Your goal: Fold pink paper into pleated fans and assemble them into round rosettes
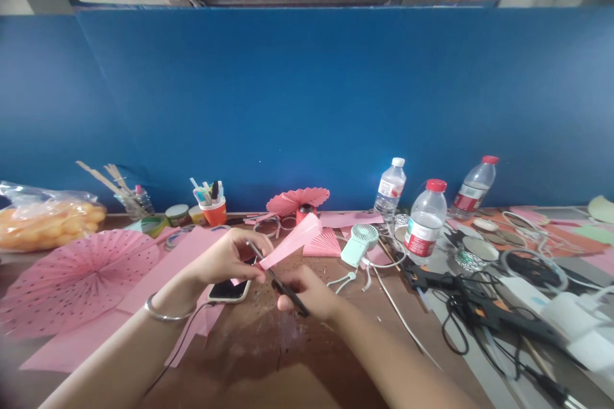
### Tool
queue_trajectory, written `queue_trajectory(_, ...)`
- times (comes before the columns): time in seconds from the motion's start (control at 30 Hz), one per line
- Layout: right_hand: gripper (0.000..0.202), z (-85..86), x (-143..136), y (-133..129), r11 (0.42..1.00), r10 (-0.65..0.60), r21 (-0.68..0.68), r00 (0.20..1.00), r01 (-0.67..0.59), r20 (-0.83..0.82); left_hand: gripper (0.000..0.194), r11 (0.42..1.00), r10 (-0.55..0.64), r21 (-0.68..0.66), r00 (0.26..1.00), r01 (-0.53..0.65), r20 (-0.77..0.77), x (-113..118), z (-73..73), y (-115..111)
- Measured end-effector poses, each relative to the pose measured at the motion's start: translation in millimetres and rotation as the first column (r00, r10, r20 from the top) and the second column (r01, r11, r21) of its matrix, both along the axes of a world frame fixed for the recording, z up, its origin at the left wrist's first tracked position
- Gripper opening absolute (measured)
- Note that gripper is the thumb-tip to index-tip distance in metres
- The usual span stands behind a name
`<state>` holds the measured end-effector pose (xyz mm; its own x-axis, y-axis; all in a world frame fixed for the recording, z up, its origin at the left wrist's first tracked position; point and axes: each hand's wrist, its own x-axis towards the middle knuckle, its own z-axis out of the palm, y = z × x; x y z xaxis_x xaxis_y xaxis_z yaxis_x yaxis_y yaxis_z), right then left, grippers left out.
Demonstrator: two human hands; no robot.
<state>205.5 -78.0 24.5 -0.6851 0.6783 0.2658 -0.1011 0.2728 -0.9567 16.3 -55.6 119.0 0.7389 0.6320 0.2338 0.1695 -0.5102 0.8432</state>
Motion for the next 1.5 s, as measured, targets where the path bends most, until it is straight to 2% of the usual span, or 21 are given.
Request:
queue_trajectory(0.17, 0.055, -7.1, 0.2, -7.9, 0.997, -0.023, -0.073, 1.0, 0.022, -0.015, 0.017, 0.984, -0.1, 0.138, 0.991, 0.111, -0.084, 1.6, 16.9, -20.0)
queue_trajectory(0.23, 0.053, -6.9, 0.4, -10.6, 0.998, -0.027, -0.05, 0.999, 0.026, -0.021, 0.018, 0.979, -0.115, 0.156, 0.989, 0.129, -0.096, 3.8, 22.0, -27.3)
queue_trajectory(0.47, 0.05, 6.4, 0.2, -16.9, 0.997, -0.007, 0.077, 1.0, 0.009, -0.028, 0.023, 0.973, -0.178, 0.132, 0.981, 0.187, -0.078, 5.1, 32.8, -39.0)
queue_trajectory(0.63, 0.053, 10.1, -5.5, -23.3, 1.0, -0.019, -0.006, 0.993, 0.019, -0.116, 0.024, 0.975, -0.178, 0.134, 0.984, 0.179, -0.02, 2.9, 31.3, -35.6)
queue_trajectory(0.73, 0.053, 13.6, -7.9, -23.9, 0.998, -0.038, -0.048, 0.987, 0.031, -0.158, 0.036, 0.99, -0.104, 0.1, 0.993, 0.097, 0.061, 1.8, 25.8, -29.9)
queue_trajectory(0.83, 0.052, 18.3, -10.4, -23.6, 0.997, -0.071, -0.053, 0.987, 0.064, -0.144, 0.049, 0.995, 0.064, 0.06, 0.981, -0.076, 0.185, 2.8, 18.9, -23.9)
queue_trajectory(1.0, 0.054, 21.8, -18.8, -25.9, 0.963, -0.26, -0.134, 0.94, 0.234, -0.222, 0.064, 0.967, 0.23, 0.027, 0.91, -0.254, 0.344, 14.6, 3.9, -16.7)
queue_trajectory(1.07, 0.053, 21.3, -21.6, -26.1, 0.94, -0.333, -0.153, 0.92, 0.306, -0.206, 0.065, 0.927, 0.304, 0.082, 0.859, -0.367, 0.412, 20.7, -2.7, -15.3)
queue_trajectory(1.1, 0.053, 20.9, -22.4, -25.7, 0.928, -0.365, -0.149, 0.91, 0.34, -0.195, 0.06, 0.891, 0.337, 0.146, 0.844, -0.429, 0.418, 23.2, -5.5, -15.0)
queue_trajectory(1.2, 0.051, 20.3, -23.4, -23.7, 0.889, -0.452, -0.153, 0.88, 0.431, -0.148, 0.03, 0.741, 0.424, 0.408, 0.843, -0.533, 0.331, 27.0, -9.5, -15.4)
queue_trajectory(1.27, 0.049, 20.6, -23.4, -22.4, 0.864, -0.498, -0.155, 0.859, 0.479, -0.117, 0.015, 0.682, 0.471, 0.492, 0.84, -0.541, 0.27, 27.4, -9.4, -16.4)
queue_trajectory(1.33, 0.048, 21.6, -23.4, -21.6, 0.853, -0.516, -0.144, 0.851, 0.501, -0.099, 0.01, 0.709, 0.501, 0.429, 0.827, -0.561, 0.253, 27.8, -9.1, -17.0)
queue_trajectory(1.4, 0.049, 22.8, -23.7, -21.1, 0.855, -0.513, -0.153, 0.852, 0.496, -0.104, 0.01, 0.761, 0.533, 0.283, 0.811, -0.584, 0.241, 28.6, -9.8, -16.5)
queue_trajectory(1.5, 0.05, 23.5, -24.4, -20.4, 0.858, -0.501, -0.198, 0.857, 0.473, -0.122, 0.015, 0.797, 0.566, 0.083, 0.787, -0.599, 0.245, 30.1, -13.2, -12.9)
